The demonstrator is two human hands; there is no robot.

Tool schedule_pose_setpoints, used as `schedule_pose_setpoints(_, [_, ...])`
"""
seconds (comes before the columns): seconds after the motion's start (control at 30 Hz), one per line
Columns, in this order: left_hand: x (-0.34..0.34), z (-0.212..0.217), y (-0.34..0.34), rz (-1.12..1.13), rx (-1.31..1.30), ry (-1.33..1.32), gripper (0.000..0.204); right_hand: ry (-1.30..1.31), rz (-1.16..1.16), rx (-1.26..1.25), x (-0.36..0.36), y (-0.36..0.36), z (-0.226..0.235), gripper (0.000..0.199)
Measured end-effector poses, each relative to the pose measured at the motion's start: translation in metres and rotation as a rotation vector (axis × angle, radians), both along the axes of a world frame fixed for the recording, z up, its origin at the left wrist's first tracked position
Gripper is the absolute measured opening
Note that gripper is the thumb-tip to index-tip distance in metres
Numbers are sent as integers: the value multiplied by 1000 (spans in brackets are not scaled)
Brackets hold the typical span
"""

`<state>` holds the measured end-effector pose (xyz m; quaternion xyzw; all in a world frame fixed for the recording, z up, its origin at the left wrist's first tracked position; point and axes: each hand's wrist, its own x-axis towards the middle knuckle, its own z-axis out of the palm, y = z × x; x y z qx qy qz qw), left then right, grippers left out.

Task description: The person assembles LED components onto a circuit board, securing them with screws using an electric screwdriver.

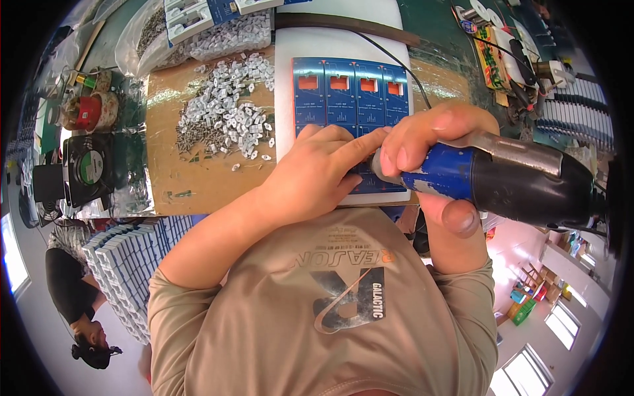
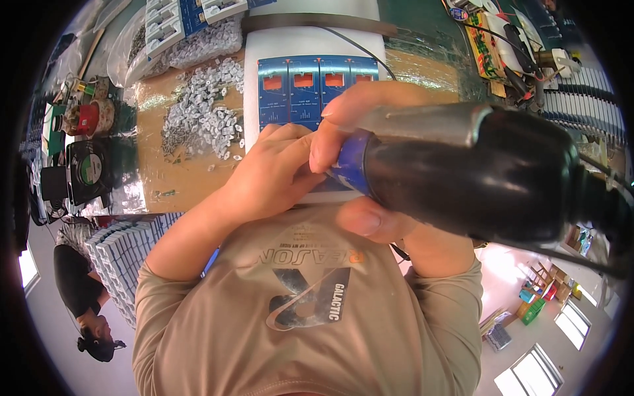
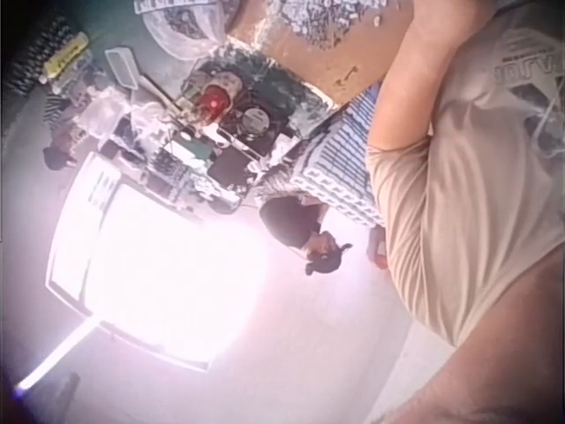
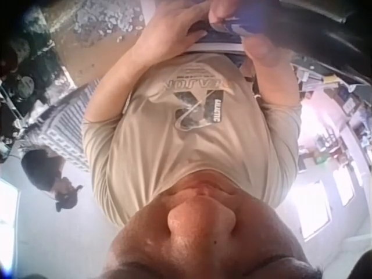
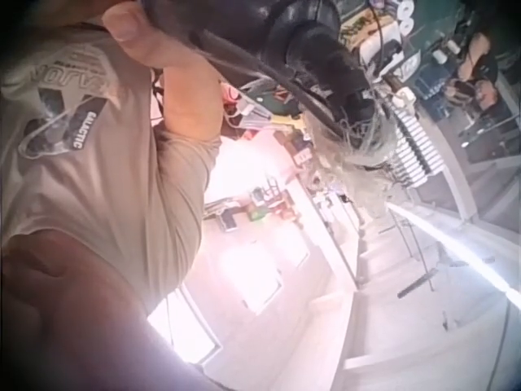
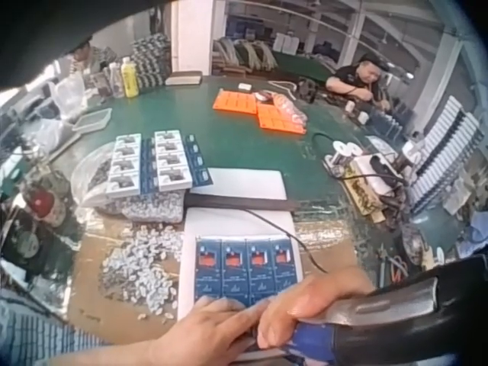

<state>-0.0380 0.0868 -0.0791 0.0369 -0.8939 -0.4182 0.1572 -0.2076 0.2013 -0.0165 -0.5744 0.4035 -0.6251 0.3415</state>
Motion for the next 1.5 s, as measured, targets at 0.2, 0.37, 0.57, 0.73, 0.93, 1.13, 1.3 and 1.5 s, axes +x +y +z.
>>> schedule_pose_setpoints(0.2, [1,-3,-3,3,26,14,77,-116,-75,85,13,3,2,71])
schedule_pose_setpoints(0.37, [1,-2,-3,-4,50,3,76,-147,-64,41,9,1,-6,69])
schedule_pose_setpoints(0.57, [1,-4,-4,-10,52,-4,76,-137,-67,-16,12,2,-12,70])
schedule_pose_setpoints(0.73, [4,-2,-5,10,58,-2,74,-83,-42,-37,10,1,-11,77])
schedule_pose_setpoints(0.93, [25,11,-35,275,243,57,33,-51,29,-237,-18,6,3,82])
schedule_pose_setpoints(1.13, [87,11,-62,617,135,-320,17,0,-136,-279,-56,31,1,85])
schedule_pose_setpoints(1.3, [100,2,-46,484,-174,-233,13,-53,-318,-193,-66,48,-21,79])
schedule_pose_setpoints(1.5, [85,-3,-38,394,-275,-221,10,-128,-313,-153,-67,50,-28,79])
